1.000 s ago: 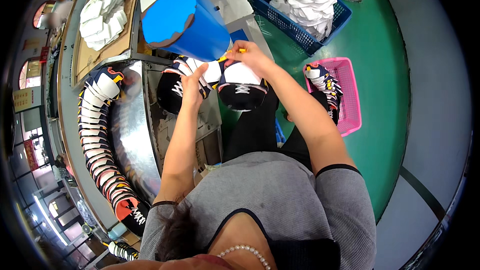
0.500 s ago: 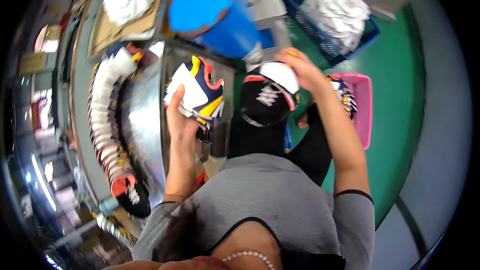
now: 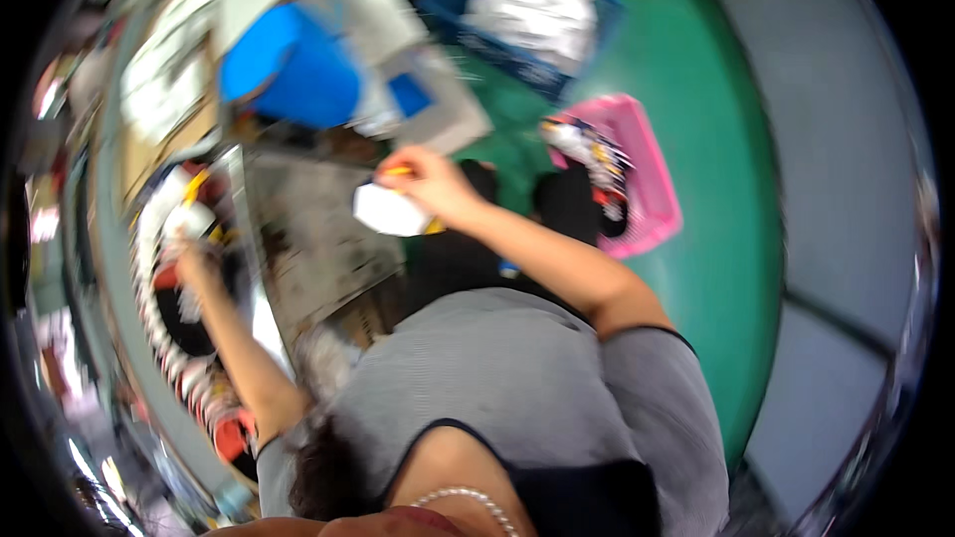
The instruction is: The person picks up a pink basket and gathers a stack of shoe uppers from a table. They take the shoe uppers to a machine and apply a small plug into the top eyelet of each shoe upper one by one before placing the finished stack back on the table.
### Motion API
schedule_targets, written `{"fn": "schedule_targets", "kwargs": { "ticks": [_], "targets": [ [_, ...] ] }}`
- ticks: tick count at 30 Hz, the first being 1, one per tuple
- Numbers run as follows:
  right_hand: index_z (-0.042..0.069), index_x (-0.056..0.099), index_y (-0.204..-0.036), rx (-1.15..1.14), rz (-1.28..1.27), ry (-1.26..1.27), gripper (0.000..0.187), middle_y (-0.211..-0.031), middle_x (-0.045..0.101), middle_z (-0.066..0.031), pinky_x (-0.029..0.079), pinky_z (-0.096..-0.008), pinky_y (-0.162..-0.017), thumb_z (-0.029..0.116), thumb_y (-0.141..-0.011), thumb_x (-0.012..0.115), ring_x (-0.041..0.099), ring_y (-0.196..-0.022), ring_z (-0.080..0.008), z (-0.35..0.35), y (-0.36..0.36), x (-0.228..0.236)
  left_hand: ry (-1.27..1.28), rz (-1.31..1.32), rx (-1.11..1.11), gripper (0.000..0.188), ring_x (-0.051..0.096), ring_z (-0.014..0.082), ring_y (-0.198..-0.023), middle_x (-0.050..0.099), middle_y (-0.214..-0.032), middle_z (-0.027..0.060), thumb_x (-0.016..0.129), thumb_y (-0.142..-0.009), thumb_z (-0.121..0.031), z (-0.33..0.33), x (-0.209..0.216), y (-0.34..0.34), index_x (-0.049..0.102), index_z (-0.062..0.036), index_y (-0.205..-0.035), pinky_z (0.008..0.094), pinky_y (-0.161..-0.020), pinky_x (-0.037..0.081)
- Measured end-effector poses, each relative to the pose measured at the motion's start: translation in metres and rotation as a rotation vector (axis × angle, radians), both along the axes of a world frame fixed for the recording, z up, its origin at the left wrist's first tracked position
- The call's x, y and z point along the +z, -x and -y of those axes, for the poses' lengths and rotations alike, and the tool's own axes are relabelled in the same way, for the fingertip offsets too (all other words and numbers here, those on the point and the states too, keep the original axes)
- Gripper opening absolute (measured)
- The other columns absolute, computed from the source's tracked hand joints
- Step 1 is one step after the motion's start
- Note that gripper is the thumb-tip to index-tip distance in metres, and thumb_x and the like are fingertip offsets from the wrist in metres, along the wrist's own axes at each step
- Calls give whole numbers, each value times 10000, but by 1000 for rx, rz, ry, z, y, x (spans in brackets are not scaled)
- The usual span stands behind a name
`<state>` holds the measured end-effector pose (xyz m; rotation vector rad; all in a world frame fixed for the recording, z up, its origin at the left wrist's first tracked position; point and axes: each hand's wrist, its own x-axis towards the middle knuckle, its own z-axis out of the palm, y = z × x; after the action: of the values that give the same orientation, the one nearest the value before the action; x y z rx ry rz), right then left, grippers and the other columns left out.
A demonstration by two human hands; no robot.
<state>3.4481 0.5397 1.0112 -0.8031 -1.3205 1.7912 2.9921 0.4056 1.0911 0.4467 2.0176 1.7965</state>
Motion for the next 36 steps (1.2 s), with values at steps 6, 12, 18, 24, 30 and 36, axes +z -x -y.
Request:
{"fn": "schedule_targets", "kwargs": {
  "ticks": [6,12,18,24,30,36],
  "targets": [
    [4,536,-898,-270,-121,164,331,-790,529,-44,430,-261,-659,206,-751,754,496,-725,-115,-7,-3,-18,149,-867,236,380,605,174,-754,647,-922,142,599,-893,-321,39,5,-98,643,44,-990,274,-646,494],
    [38,560,-875,-308,-539,592,236,-765,559,-24,394,-230,-596,170,-780,731,507,-670,-101,-6,26,-5,240,18,-742,298,504,154,-1074,554,-1184,41,482,-951,-252,-33,-52,-292,580,-56,-1154,303,-896,392],
    [25,593,-881,-6,-267,400,110,-748,577,-25,361,-217,-518,108,-847,655,515,-613,-83,-43,13,-12,-26,267,-608,283,598,123,-868,630,-988,35,626,-867,-188,-100,-60,-303,586,-15,-1087,274,-763,460],
    [14,566,-841,-78,-343,386,69,-823,621,-72,530,-240,-684,52,-856,622,633,-737,-139,-85,35,-29,-25,55,-628,289,592,123,-846,635,-984,50,627,-846,-144,-147,-63,-284,591,20,-1081,246,-757,443],
    [11,561,-812,-56,-389,618,72,-768,604,-79,503,-217,-588,43,-854,610,598,-640,-119,-117,44,-38,-22,776,-534,264,633,285,-894,622,-986,159,419,-896,-118,-184,-69,-273,520,46,-1076,413,-757,529],
    [37,558,-941,-23,-167,357,228,-759,598,-27,463,-240,-544,261,-905,575,559,-600,-104,-109,29,-20,-283,1013,-192,212,611,296,-916,619,-1008,133,484,-904,-130,-151,-66,-276,527,-3,-1069,446,-843,480]
  ]
}}
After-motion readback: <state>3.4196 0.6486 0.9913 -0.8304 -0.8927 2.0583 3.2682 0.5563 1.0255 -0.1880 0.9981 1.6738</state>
